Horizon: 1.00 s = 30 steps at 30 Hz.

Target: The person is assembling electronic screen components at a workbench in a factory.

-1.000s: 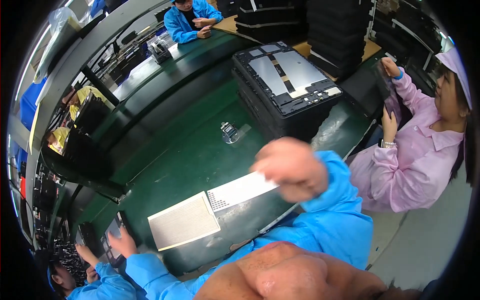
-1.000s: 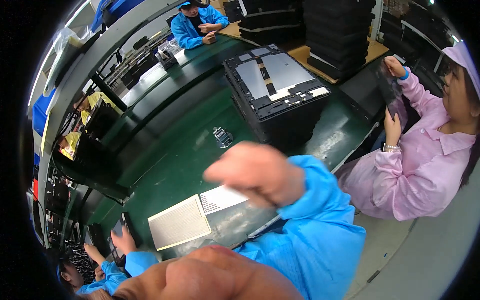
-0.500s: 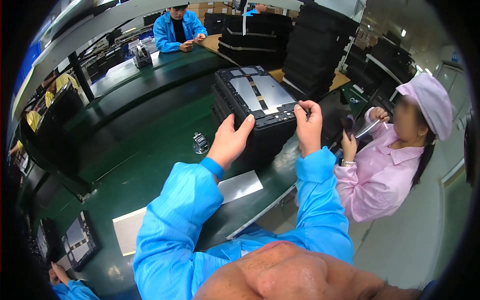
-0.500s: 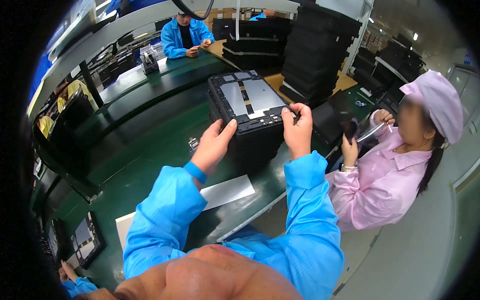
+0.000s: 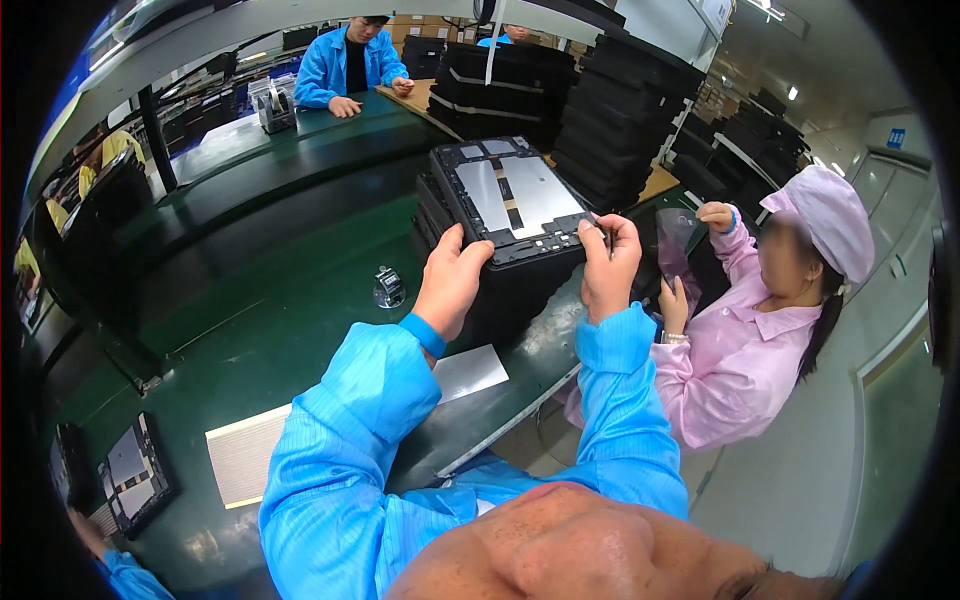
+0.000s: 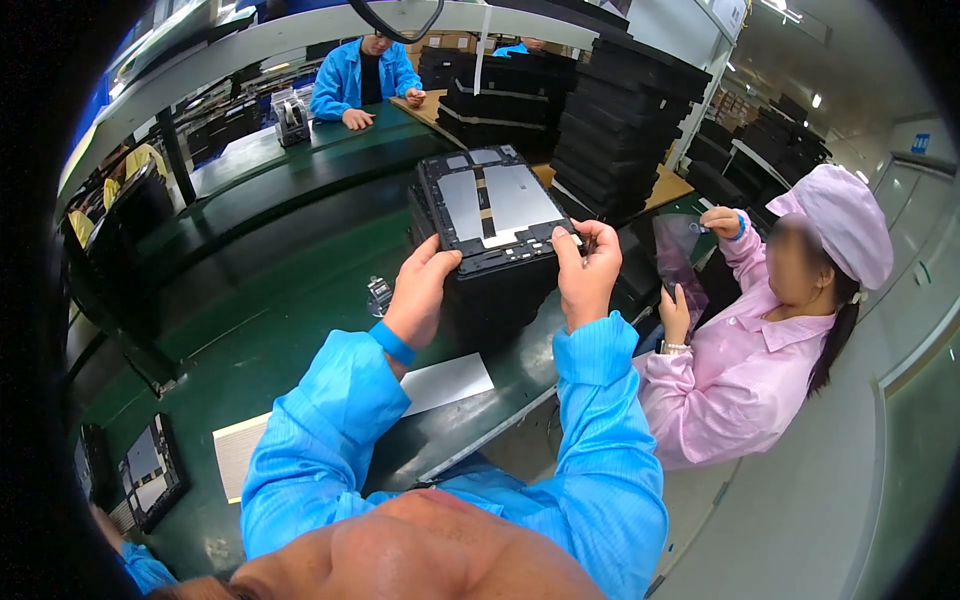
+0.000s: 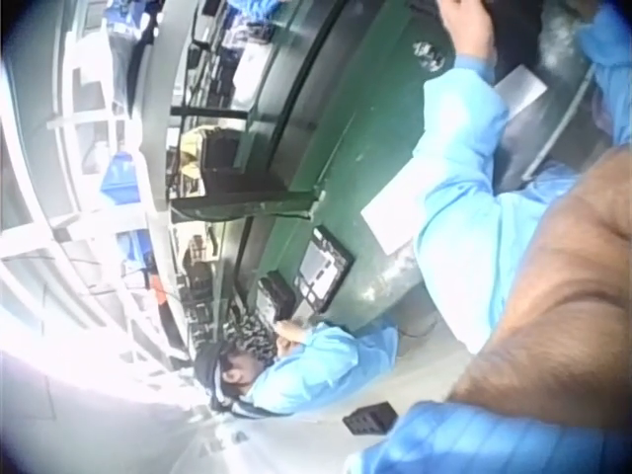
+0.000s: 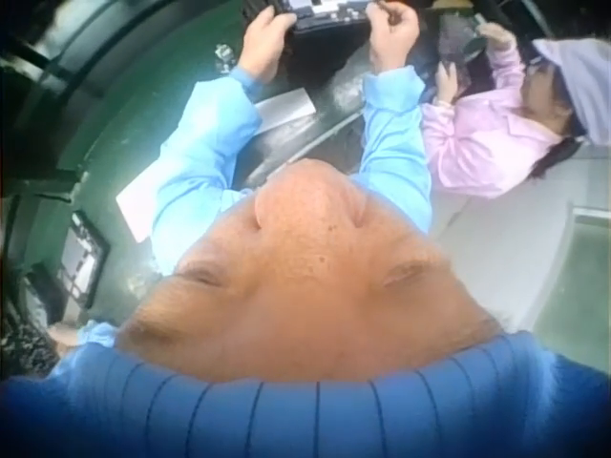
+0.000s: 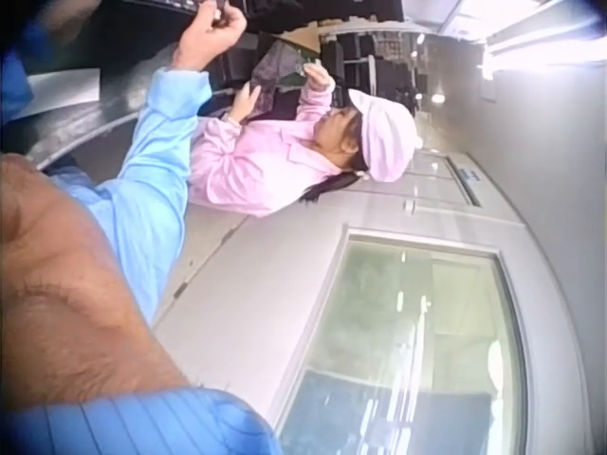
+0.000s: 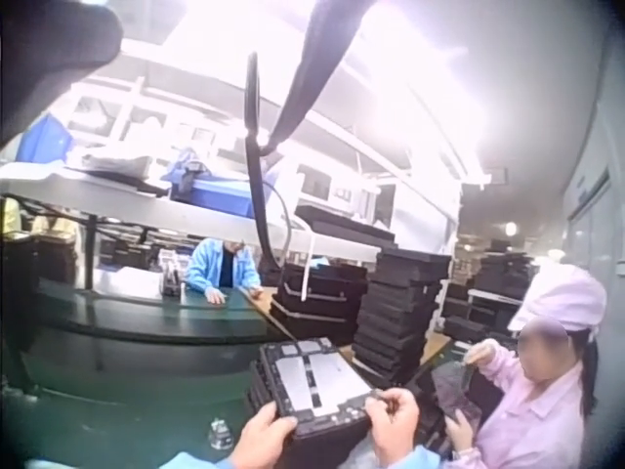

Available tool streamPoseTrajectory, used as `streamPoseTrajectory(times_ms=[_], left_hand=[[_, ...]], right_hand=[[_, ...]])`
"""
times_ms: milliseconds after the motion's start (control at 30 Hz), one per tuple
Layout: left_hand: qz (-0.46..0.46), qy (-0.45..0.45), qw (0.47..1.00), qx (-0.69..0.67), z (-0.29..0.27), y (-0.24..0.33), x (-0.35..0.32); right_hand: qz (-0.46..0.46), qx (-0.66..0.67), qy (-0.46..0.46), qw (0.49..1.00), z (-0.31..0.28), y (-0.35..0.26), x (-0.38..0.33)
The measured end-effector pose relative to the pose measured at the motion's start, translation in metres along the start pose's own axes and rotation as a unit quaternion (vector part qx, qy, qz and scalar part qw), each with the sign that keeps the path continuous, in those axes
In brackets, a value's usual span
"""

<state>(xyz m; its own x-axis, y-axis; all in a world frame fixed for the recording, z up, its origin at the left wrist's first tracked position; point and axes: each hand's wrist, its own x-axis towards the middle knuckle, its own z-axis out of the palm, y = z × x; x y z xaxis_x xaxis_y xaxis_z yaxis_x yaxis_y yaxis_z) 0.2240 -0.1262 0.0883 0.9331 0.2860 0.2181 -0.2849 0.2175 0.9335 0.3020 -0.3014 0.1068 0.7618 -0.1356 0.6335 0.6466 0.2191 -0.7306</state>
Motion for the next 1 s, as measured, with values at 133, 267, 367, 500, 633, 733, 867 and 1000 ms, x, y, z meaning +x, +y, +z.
streamPoseTrajectory(times_ms=[133, 267, 367, 500, 633, 733, 867, 1000], left_hand=[[0.052, -0.015, 0.988, -0.148, -0.002, 0.022, -0.021], [0.091, 0.018, 0.989, -0.116, -0.031, 0.065, -0.070], [0.109, 0.093, 0.982, -0.120, -0.075, 0.082, -0.111], [0.110, 0.197, 0.971, -0.079, -0.135, 0.067, -0.152], [-0.021, 0.275, 0.958, -0.085, -0.211, 0.017, -0.170], [-0.069, 0.274, 0.957, -0.059, -0.214, 0.015, -0.177], [-0.080, 0.296, 0.950, 0.057, -0.202, 0.023, -0.188], [-0.069, 0.273, 0.955, 0.090, -0.187, 0.035, -0.171]], right_hand=[[-0.040, 0.058, 0.018, 0.997, 0.020, -0.027, -0.013], [-0.122, 0.019, -0.042, 0.991, 0.051, -0.050, -0.038], [-0.128, 0.057, -0.147, 0.979, 0.093, -0.047, -0.064], [-0.004, 0.149, -0.241, 0.959, 0.142, -0.015, -0.121], [0.119, 0.121, -0.269, 0.948, 0.160, 0.035, -0.173], [0.203, 0.049, -0.338, 0.918, 0.157, 0.045, -0.184], [0.152, 0.030, -0.367, 0.917, 0.165, 0.048, -0.189], [0.157, 0.066, -0.324, 0.931, 0.159, 0.051, -0.179]])
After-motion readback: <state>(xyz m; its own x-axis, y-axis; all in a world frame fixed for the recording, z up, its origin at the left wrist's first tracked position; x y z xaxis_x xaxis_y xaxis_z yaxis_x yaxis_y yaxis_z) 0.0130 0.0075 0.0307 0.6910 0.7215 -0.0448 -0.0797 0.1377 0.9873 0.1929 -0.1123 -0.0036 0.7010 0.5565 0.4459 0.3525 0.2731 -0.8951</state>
